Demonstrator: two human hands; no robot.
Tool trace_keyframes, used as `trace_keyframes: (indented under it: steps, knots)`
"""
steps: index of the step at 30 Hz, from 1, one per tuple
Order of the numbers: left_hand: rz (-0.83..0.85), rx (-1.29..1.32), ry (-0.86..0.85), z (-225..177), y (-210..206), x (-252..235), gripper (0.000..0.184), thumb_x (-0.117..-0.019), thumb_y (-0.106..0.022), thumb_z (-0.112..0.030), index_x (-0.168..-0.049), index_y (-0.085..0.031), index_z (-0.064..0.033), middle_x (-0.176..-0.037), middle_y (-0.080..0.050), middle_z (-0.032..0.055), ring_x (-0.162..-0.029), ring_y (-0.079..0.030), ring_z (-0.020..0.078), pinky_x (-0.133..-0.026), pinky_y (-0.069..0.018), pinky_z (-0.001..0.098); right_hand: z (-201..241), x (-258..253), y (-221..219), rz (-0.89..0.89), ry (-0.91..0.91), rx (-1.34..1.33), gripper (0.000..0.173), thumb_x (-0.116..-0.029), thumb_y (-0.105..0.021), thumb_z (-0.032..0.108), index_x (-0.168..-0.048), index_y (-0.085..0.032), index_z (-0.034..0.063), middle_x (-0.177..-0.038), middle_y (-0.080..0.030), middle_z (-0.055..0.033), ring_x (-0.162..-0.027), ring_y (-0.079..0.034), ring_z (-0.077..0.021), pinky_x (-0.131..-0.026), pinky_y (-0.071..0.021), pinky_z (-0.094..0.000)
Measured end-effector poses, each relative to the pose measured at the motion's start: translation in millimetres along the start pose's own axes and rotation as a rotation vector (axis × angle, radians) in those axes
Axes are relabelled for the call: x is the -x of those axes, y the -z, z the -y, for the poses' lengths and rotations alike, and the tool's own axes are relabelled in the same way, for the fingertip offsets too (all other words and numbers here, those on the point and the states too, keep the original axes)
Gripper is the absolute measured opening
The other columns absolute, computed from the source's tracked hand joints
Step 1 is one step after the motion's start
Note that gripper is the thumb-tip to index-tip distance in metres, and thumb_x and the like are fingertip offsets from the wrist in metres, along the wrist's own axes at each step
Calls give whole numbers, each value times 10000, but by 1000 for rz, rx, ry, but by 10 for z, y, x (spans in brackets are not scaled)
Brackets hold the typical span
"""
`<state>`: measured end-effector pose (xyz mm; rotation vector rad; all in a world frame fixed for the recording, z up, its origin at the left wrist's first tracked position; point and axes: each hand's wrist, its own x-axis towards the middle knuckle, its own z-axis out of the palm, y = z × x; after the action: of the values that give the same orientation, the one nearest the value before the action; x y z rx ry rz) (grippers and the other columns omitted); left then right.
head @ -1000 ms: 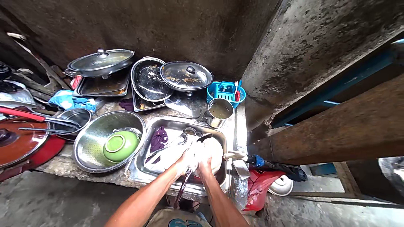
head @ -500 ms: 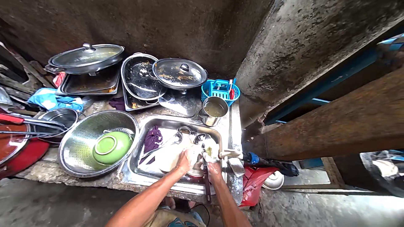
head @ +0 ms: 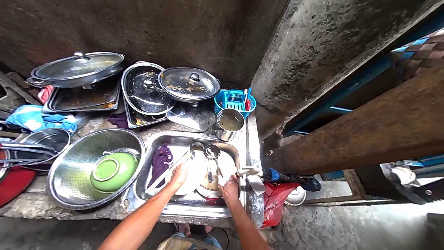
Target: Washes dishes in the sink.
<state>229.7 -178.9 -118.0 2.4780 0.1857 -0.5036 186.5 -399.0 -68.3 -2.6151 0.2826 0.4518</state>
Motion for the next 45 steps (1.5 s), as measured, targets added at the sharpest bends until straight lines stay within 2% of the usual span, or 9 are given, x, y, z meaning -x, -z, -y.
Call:
trace_keyframes:
  steps: [9,13,17,19,24,29,32,37,45]
  knots:
    - [-93,14,-365,-675,51,773,325,-1012,-509,-157,-1189,-695,42,-1138,-716,236,-1055,-702,404,-925,-540,573,695,-101,18,-15,-28,-553,471,-958,-677,191,-1309,-596,-112,-1309,-614,-307,-1271,-575,-390,-1117,-424,-505]
    - [-279,114,-583,-578,24,716,316,-1045,-498,-230,-1065,-742,-32,-939,-747,157,-848,-747,317,-753,-598,522,491,-376,41,-5,-114,-1344,134,-998,-524,-13,-1115,-586,-34,-858,-632,-93,-737,-620,-140,-665,-552,-314]
    - [-199,735,-211,-790,214,567,216,-986,-579,-110,-1084,-693,44,-883,-696,92,-776,-646,131,-757,-551,294,716,-240,4,-114,-275,-1795,160,-1073,-365,69,-1068,-521,32,-768,-581,-58,-631,-586,-145,-582,-545,-332]
    - [-103,1210,72,-925,284,469,224,-1091,-449,-170,-953,-578,-50,-619,-496,-9,-461,-423,58,-425,-379,202,762,-147,-77,-99,-42,-1608,222,-1068,-393,53,-1183,-547,-58,-948,-645,-132,-838,-651,-176,-779,-581,-347]
    - [421,1535,387,-927,368,612,407,-1127,-291,-353,-861,-517,-143,-553,-438,-28,-412,-401,66,-376,-361,210,563,-158,-15,-226,380,-735,604,-887,-685,84,-1416,-493,-136,-1470,-494,-315,-1400,-480,-319,-1193,-362,-388]
    - [483,1479,397,-1028,244,896,420,-1131,-291,-298,-784,-469,-140,-503,-369,-40,-364,-318,59,-343,-290,192,463,-304,125,-627,512,-388,387,-782,-788,159,-1085,-742,-77,-1044,-741,-242,-998,-722,-379,-932,-560,-513]
    - [130,1202,238,-1196,194,850,264,-1121,-415,-267,-1037,-538,-48,-613,-489,11,-408,-404,83,-369,-369,220,538,-216,20,-446,121,-874,504,-853,-702,-17,-1260,-510,-244,-1204,-632,-316,-1157,-618,-273,-1063,-465,-323]
    - [-240,687,-44,-1073,43,503,343,-1007,-575,-159,-1258,-651,63,-1204,-679,229,-1165,-634,297,-1051,-482,445,753,130,-240,-291,-56,-1374,623,-933,-551,-53,-1482,-272,-144,-1409,-475,-301,-1279,-519,-256,-1092,-449,-362]
    - [-322,1124,-19,-948,205,203,380,-1063,-448,-46,-1396,-461,136,-1322,-570,275,-1201,-566,257,-1057,-455,343,579,602,-460,-130,188,-954,419,-918,-615,18,-1272,-524,-186,-1004,-679,-199,-839,-674,-140,-798,-580,-293]
